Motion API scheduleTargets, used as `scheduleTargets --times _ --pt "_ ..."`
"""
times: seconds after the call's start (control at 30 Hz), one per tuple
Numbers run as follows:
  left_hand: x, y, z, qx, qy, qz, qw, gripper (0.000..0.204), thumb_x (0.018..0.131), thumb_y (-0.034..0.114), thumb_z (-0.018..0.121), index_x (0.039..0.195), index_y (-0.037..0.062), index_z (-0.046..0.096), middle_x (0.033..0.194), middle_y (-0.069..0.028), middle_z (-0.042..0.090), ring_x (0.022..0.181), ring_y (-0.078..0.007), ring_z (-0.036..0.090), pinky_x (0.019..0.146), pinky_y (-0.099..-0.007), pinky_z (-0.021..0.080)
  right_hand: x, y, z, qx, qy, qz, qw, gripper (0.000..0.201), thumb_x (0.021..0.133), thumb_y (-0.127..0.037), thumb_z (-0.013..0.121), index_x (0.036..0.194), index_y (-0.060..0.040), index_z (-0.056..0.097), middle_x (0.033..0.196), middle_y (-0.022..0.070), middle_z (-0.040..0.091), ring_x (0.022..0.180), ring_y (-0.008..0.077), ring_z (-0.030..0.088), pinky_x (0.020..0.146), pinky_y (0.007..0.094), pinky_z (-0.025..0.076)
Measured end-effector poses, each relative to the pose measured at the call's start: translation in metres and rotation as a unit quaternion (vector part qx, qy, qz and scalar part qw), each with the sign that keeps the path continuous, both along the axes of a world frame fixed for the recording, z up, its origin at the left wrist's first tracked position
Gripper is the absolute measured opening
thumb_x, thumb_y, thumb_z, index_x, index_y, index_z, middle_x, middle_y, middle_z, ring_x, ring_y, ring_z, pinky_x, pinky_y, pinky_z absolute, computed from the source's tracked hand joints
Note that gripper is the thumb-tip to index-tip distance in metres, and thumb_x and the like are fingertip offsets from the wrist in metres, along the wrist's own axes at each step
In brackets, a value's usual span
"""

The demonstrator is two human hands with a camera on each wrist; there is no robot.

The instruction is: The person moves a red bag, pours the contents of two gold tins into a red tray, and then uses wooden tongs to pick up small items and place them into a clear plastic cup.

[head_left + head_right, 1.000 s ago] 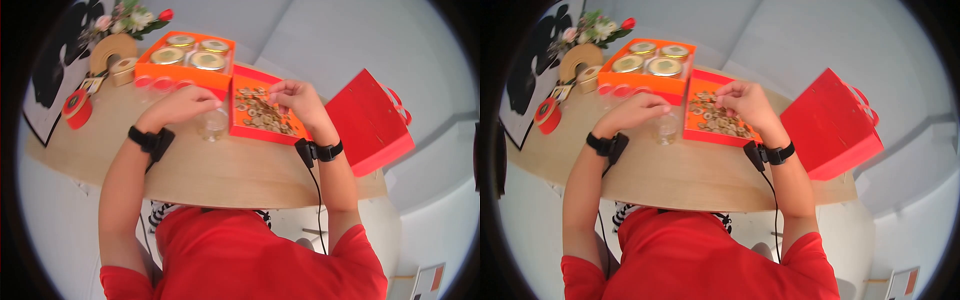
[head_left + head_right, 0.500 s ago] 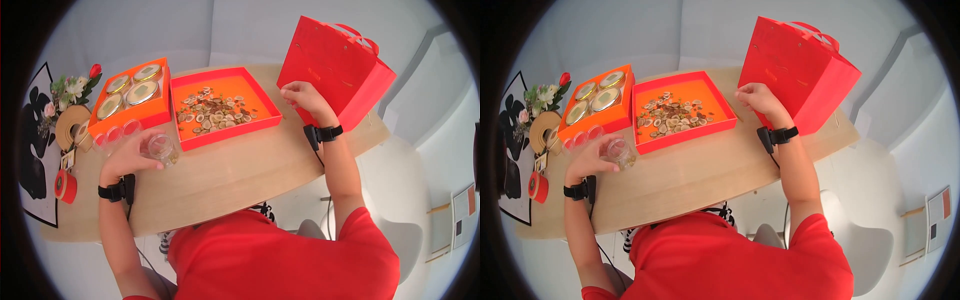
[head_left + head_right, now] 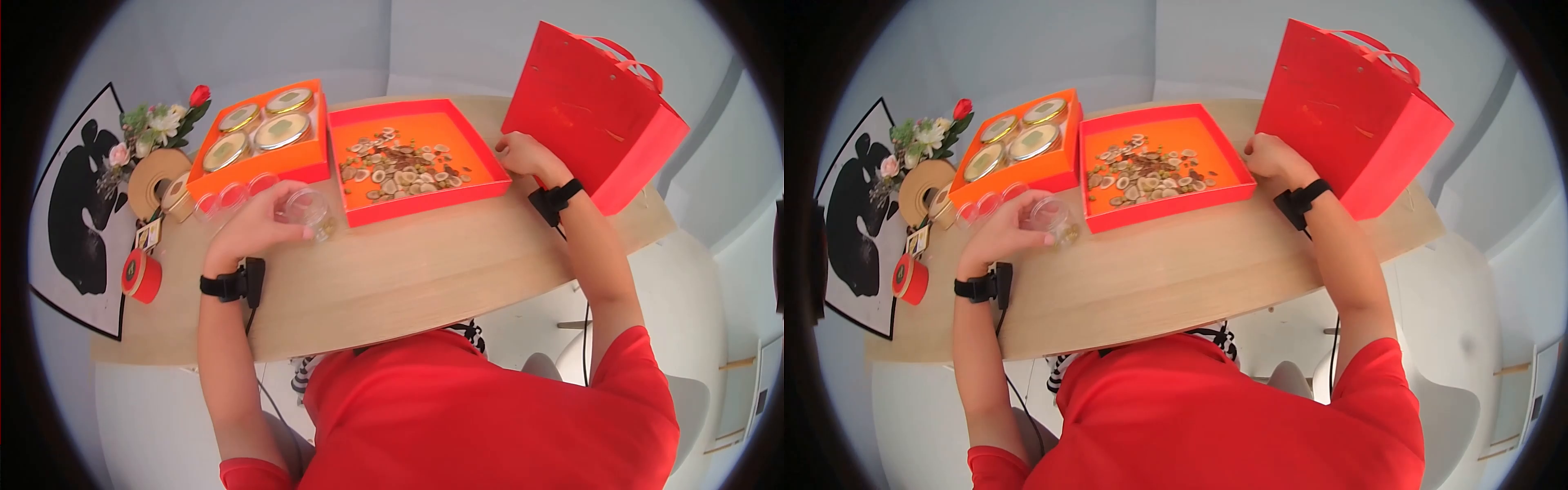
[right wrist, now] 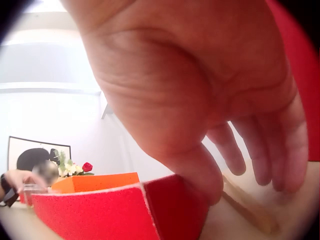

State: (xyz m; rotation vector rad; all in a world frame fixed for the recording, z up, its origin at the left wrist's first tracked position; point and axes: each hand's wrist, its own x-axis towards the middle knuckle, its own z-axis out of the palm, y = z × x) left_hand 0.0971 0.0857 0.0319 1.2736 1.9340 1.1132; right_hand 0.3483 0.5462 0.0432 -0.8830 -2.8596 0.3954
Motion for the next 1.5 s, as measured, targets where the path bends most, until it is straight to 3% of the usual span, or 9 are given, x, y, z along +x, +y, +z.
scheduleTargets --times 0.37,0.4,0.6,0.7,0.83,1.03,1.17,1.2,1.5 --pt "0.019 0.005 0.02 0.05 -0.004 0.072 0.996 0.071 0.089 0.016 0.087 0.152 0.0034 0.057 0.144 -0.0044 0.065 0.126 -0.0151 0.063 0.108 -0.0335 0.054 -0.008 0.017 -0.009 -0.116 0.006 -0.044 0.992 0.048 0.094 -0.012 0.072 0.134 0.0142 0.066 0.09 0.0246 0.077 0.076 0.0266 0.077 0.065 0.0379 0.059" --pt "0.017 0.004 0.018 0.046 0.002 0.065 0.997 0.071 0.089 0.015 0.087 0.152 0.0033 0.057 0.144 -0.0044 0.064 0.126 -0.0153 0.063 0.108 -0.0335 0.054 -0.006 0.015 -0.005 -0.111 0.033 -0.044 0.992 0.052 0.085 0.004 0.064 0.136 0.0142 0.066 0.087 0.0252 0.076 0.065 0.0289 0.076 0.059 0.0398 0.058" --pt "0.014 0.006 0.01 0.0 -0.026 0.047 0.999 0.074 0.088 0.01 0.086 0.153 0.0021 0.054 0.142 -0.0047 0.063 0.127 -0.0168 0.063 0.107 -0.0336 0.054 0.003 -0.01 0.042 -0.17 0.214 0.022 0.962 0.049 0.091 -0.002 0.066 0.139 0.0112 0.065 0.074 0.0058 0.065 0.057 0.0153 0.061 0.055 0.0319 0.049" --pt "0.01 0.007 0.003 0.031 -0.069 0.041 0.996 0.075 0.086 0.015 0.089 0.152 0.0017 0.057 0.141 -0.0082 0.067 0.125 -0.019 0.065 0.111 -0.0361 0.053 -0.014 -0.041 0.064 -0.331 0.284 0.079 0.896 0.047 0.1 -0.012 0.058 0.143 0.0062 0.064 0.085 0.0041 0.064 0.071 0.0111 0.061 0.064 0.0261 0.049" --pt "0.012 0.01 0.008 0.003 -0.1 0.057 0.993 0.078 0.083 0.012 0.091 0.152 0.0026 0.056 0.142 -0.0072 0.066 0.129 -0.019 0.063 0.114 -0.0363 0.05 -0.048 -0.057 0.073 -0.605 0.283 0.194 0.718 0.049 0.105 -0.013 0.051 0.151 0.0021 0.057 0.097 0.0052 0.059 0.071 0.0087 0.055 0.06 0.0248 0.048" --pt "0.01 0.007 0.004 -0.011 -0.075 0.057 0.995 0.08 0.079 0.01 0.093 0.151 0.004 0.057 0.142 -0.0061 0.066 0.128 -0.0189 0.063 0.113 -0.0366 0.049 -0.079 -0.109 0.071 -0.707 0.284 0.13 0.635 0.044 0.111 -0.018 0.049 0.15 0.0032 0.055 0.097 0.0062 0.058 0.073 0.0126 0.055 0.062 0.0266 0.049" --pt "0.009 0.012 0.008 -0.033 -0.07 0.052 0.996 0.082 0.076 0.009 0.094 0.15 0.0037 0.058 0.141 -0.0073 0.067 0.13 -0.0195 0.063 0.115 -0.0365 0.047 -0.082 -0.094 0.06 -0.751 0.238 0.205 0.58 0.042 0.114 -0.025 0.044 0.137 0.0043 0.065 0.09 0.0063 0.066 0.075 0.0181 0.064 0.067 0.0289 0.055" --pt "0.008 0.012 0.009 -0.043 -0.06 0.048 0.996 0.082 0.075 0.009 0.094 0.15 0.0037 0.059 0.141 -0.0076 0.067 0.13 -0.0199 0.063 0.115 -0.0365 0.047 -0.083 -0.094 0.06 -0.716 0.248 0.171 0.63 0.048 0.114 -0.033 0.044 0.14 0.0033 0.06 0.092 0.0071 0.065 0.066 0.0169 0.056 0.056 0.0282 0.043" --pt "0.009 0.007 0.006 -0.04 -0.114 0.034 0.992 0.085 0.071 0.004 0.095 0.148 0.0049 0.06 0.141 -0.007 0.068 0.134 -0.0201 0.062 0.118 -0.0387 0.046 -0.072 -0.08 0.079 -0.518 0.341 0.144 0.771 0.029 0.105 -0.012 0.068 0.13 0.0023 0.067 0.096 0.0112 0.078 0.076 0.0165 0.077 0.061 0.0277 0.053"
